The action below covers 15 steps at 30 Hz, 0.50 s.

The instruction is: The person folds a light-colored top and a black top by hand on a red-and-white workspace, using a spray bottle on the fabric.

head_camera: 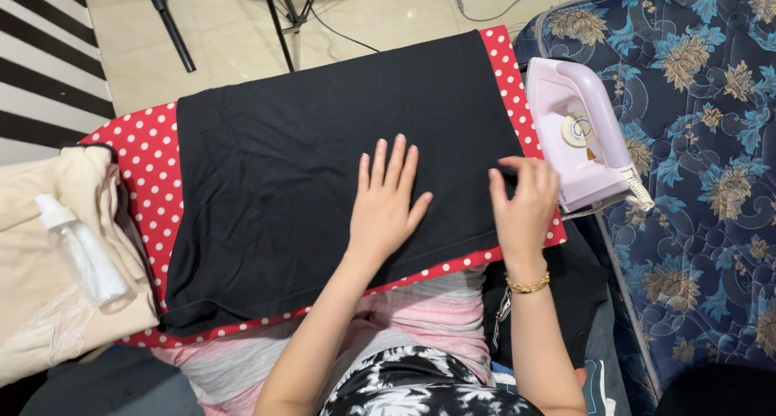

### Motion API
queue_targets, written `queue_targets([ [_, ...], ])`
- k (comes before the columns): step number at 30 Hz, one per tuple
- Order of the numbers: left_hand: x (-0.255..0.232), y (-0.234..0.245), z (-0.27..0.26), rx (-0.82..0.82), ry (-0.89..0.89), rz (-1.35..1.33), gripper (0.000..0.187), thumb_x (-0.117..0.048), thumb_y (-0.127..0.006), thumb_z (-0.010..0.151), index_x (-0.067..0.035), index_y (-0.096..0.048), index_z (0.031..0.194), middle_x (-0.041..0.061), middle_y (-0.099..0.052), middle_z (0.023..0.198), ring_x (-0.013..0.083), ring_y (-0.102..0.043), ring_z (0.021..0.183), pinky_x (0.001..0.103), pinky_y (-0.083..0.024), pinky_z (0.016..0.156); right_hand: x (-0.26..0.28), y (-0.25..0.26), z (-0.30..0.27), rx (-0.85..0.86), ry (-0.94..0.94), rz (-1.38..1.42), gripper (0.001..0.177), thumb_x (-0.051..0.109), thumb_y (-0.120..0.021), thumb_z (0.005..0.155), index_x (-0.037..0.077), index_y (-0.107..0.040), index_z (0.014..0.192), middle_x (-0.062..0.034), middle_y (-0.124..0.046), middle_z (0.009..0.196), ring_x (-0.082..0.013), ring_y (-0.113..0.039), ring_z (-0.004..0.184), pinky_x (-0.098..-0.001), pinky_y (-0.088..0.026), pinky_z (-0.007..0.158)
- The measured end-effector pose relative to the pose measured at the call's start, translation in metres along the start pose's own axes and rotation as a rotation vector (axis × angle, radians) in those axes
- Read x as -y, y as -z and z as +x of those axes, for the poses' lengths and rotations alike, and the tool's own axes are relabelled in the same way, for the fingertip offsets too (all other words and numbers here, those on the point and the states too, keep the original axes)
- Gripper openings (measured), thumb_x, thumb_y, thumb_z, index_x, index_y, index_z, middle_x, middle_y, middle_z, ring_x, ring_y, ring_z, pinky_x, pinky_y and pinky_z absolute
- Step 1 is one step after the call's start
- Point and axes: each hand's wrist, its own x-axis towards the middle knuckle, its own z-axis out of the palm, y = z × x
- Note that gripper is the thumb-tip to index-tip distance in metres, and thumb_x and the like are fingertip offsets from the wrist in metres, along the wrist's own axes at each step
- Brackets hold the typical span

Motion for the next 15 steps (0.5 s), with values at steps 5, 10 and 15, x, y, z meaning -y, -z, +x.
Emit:
queue_targets([
  [5,-0.013,0.009,-0.032,0.032,-0.047,-0.052,0.073,-0.044,-0.060,0.097,-0.002,-0.042,0.154,0.017,-0.034,0.164,0.0387,-0.032,0.151,0.057,-0.025,0.123,0.035,-0.013,-0.008,0.113,0.023,0.158,0.017,0.014,-0.074,0.096,0.007,-0.070,0.110,-0.0066,-0.064,0.113,-0.0257,-0.058,0.103,-0.0400,-0.044,0.092],
  [10,-0.003,0.026,-0.062,-0.022,0.023,-0.006,0.068,-0.042,-0.061,0.098,-0.006,-0.045,0.153,0.010,-0.038,0.163,0.0345,-0.034,0.150,0.056,-0.026,0.122,0.073,-0.026,-0.006,0.162,0.145,0.264,0.014,0.015,-0.072,0.097,0.007,-0.069,0.109,-0.0062,-0.066,0.119,-0.0254,-0.060,0.109,-0.0398,-0.045,0.095],
  [15,0.035,0.056,-0.082,-0.108,0.194,0.013,0.055,-0.034,-0.065,0.096,-0.001,-0.057,0.138,0.014,-0.051,0.150,0.0372,-0.044,0.141,0.056,-0.032,0.117,0.119,-0.042,-0.002,0.240,0.263,0.338,0.013,0.015,-0.072,0.097,0.007,-0.069,0.107,-0.0062,-0.066,0.121,-0.0252,-0.061,0.111,-0.0398,-0.045,0.096],
])
